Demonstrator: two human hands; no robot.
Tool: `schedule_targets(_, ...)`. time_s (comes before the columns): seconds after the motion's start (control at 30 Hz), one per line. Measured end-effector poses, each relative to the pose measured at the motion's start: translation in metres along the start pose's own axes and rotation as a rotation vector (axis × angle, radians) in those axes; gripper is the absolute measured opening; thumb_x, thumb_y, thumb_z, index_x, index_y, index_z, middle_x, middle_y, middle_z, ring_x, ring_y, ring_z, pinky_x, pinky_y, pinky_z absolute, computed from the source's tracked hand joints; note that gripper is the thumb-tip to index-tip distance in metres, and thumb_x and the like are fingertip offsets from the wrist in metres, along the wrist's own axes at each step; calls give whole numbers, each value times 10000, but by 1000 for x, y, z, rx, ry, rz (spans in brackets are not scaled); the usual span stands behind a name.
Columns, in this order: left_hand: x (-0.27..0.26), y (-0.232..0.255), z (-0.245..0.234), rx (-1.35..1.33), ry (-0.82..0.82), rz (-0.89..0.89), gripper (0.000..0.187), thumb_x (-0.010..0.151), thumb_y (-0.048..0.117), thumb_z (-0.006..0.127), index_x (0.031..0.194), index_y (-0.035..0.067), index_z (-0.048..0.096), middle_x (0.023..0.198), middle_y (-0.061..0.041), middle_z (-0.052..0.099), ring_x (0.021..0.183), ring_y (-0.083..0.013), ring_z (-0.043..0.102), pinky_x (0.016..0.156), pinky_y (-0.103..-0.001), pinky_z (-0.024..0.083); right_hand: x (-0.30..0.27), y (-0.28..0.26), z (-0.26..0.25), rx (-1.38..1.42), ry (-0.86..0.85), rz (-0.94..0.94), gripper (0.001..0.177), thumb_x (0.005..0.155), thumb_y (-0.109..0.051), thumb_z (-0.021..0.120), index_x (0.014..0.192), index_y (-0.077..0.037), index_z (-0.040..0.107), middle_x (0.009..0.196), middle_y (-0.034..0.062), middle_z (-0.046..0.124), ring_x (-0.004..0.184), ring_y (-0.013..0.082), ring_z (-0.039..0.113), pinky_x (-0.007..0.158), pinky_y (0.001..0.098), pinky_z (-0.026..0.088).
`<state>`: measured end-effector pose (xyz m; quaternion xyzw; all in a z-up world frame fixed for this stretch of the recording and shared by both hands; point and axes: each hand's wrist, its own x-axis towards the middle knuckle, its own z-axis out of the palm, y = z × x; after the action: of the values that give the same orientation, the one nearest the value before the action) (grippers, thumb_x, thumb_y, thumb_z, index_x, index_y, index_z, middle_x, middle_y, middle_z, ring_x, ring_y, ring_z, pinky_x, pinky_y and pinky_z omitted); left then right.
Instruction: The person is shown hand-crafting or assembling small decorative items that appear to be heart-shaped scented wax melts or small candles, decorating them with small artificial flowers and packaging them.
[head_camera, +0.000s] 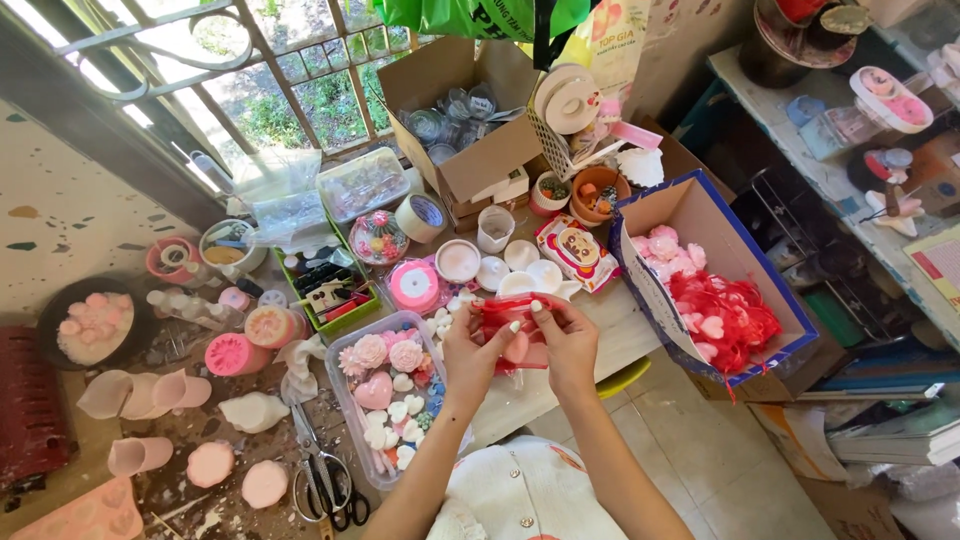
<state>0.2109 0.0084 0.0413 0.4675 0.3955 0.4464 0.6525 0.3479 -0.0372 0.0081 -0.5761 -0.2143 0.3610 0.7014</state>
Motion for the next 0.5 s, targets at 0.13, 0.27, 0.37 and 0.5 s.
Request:
schedule_targets(0.13,3,-26,-5,-76,-9,69,216,961,142,680,1120,14,608,975,-15,698,842,-61,640,719,-222,529,1,1,-2,6,28,-22,207,949,-123,721,1100,15,754,882,39,734,724,81,651,655,238,544)
schedule_targets(0.27,6,-32,-6,-18,84,122,220,1094,210,560,1080,-1,620,848,-9,602,746,-50,498,639,-218,421,0,4,-2,57,32,-20,199,978,-134,721,1064,42,750,872,31,718,730,75,632,654,239,529)
schedule_targets(0.37,6,-29,-4,67,183,134,219,1099,204,539,1056,2,613,803,-24,594,708,-55,479,611,-225,404,-6,-3,3,92,33,-27,206,989,-140,710,1043,56,747,852,39,719,706,91,638,639,244,522)
schedule_targets(0.5,13,-35,-4,-29,297,163,182,1090,185,487,1037,21,548,852,-38,668,735,-81,594,643,-238,492,-15,-18,10,42,80,-65,217,982,-151,682,1038,50,742,841,86,745,664,142,687,612,264,524)
